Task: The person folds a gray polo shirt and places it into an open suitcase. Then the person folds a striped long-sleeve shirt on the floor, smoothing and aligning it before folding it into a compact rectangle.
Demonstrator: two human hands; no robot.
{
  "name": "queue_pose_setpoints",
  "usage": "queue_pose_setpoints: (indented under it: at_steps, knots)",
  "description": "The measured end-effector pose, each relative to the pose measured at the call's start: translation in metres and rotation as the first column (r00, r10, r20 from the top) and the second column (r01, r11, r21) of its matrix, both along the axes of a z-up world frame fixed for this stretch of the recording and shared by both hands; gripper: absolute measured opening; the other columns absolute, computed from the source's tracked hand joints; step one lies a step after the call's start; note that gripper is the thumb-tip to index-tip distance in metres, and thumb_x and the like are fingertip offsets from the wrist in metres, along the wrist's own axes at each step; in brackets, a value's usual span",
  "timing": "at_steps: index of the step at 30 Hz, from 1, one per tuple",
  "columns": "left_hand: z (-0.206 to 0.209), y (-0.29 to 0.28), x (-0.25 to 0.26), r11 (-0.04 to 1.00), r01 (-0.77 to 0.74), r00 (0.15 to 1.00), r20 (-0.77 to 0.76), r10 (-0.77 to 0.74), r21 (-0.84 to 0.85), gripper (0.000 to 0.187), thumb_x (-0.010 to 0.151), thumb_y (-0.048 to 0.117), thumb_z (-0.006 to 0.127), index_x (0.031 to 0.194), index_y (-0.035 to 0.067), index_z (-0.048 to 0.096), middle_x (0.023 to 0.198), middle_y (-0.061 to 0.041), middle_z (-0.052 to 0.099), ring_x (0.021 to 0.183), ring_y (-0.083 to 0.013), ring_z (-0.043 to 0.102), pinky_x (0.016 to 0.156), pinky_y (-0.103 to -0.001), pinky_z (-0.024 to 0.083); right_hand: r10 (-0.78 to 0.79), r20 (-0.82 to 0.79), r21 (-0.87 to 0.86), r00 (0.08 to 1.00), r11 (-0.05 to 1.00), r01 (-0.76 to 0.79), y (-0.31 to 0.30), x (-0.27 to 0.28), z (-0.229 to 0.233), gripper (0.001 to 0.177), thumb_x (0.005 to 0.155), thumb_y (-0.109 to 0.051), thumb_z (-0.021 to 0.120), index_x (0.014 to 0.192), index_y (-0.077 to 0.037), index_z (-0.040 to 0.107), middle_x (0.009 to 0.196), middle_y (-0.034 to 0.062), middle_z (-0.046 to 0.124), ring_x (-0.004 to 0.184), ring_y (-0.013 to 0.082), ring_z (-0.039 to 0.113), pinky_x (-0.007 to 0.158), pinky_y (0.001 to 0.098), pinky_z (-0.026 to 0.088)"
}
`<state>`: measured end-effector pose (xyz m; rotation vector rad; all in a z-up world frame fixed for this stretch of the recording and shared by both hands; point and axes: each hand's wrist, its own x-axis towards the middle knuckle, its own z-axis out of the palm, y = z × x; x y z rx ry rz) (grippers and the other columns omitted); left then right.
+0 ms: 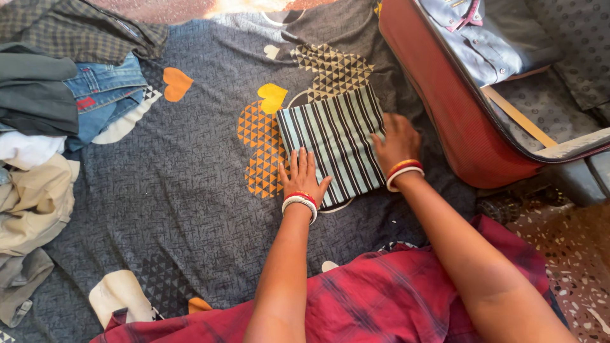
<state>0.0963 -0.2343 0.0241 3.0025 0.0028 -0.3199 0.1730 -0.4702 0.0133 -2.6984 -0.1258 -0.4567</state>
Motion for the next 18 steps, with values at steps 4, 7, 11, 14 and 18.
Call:
queue_pose_setpoints:
  at_steps: [4,7,11,14,18]
  knots:
    - [-0.014,0.002,-0.001,0.999,0.024,0.998,0.059,-0.026,0.034,0.089,0.098,0.066,0.035,0.163,0.011,0.010,0.171,-0.007,0.001,0.157,-0.0266,-0.005,0.123,-0.058,-0.001,0.232,0.072,-0.179,0.970,0.960,-0.216,0.026,-0.004,-0.016,0.069,0.101,-0.047,0.057,0.160,-0.018,0.039,0.165,0.0178,0.036,0.154,0.0364,0.025,0.122,0.0562,0.017]
    - [-0.023,0.002,-0.001,0.998,0.038,0.996,0.075,-0.043,0.055,0.088,0.099,0.067,0.032,0.163,0.010,0.011,0.172,-0.009,0.001,0.157,-0.0279,-0.006,0.122,-0.060,-0.001,0.176,-0.174,-0.245,0.969,0.945,-0.215,0.035,-0.009,-0.024,0.072,0.098,-0.057,0.047,0.160,-0.022,0.032,0.167,0.0127,0.027,0.154,0.0329,0.017,0.121,0.0562,0.011]
    - [-0.029,0.003,-0.003,0.998,0.047,0.991,0.120,-0.050,0.031,0.090,0.098,0.068,0.033,0.163,0.010,0.011,0.172,-0.011,0.001,0.158,-0.0282,-0.005,0.122,-0.060,-0.001,0.165,-0.153,-0.209,0.974,0.958,-0.196,0.034,-0.010,-0.032,0.072,0.102,-0.060,0.038,0.162,-0.021,0.032,0.168,0.0131,0.026,0.155,0.0343,0.019,0.122,0.0541,0.010]
    - [-0.029,0.004,-0.005,0.999,0.034,0.993,0.112,-0.034,0.003,0.090,0.097,0.069,0.033,0.163,0.011,0.011,0.172,-0.011,0.001,0.157,-0.0285,-0.005,0.122,-0.060,-0.002,0.137,-0.138,-0.203,0.981,0.965,-0.164,0.030,-0.010,-0.036,0.071,0.104,-0.059,0.038,0.162,-0.020,0.032,0.167,0.0134,0.027,0.155,0.0355,0.020,0.123,0.0538,0.010]
    - [-0.025,0.004,-0.006,1.000,0.022,0.997,0.078,-0.021,-0.014,0.092,0.097,0.070,0.035,0.164,0.012,0.010,0.172,-0.011,-0.001,0.158,-0.0292,-0.006,0.123,-0.060,-0.001,0.102,-0.138,-0.223,0.985,0.966,-0.131,0.024,-0.009,-0.036,0.066,0.105,-0.052,0.037,0.163,-0.019,0.034,0.168,0.0129,0.029,0.155,0.0354,0.022,0.124,0.0554,0.011]
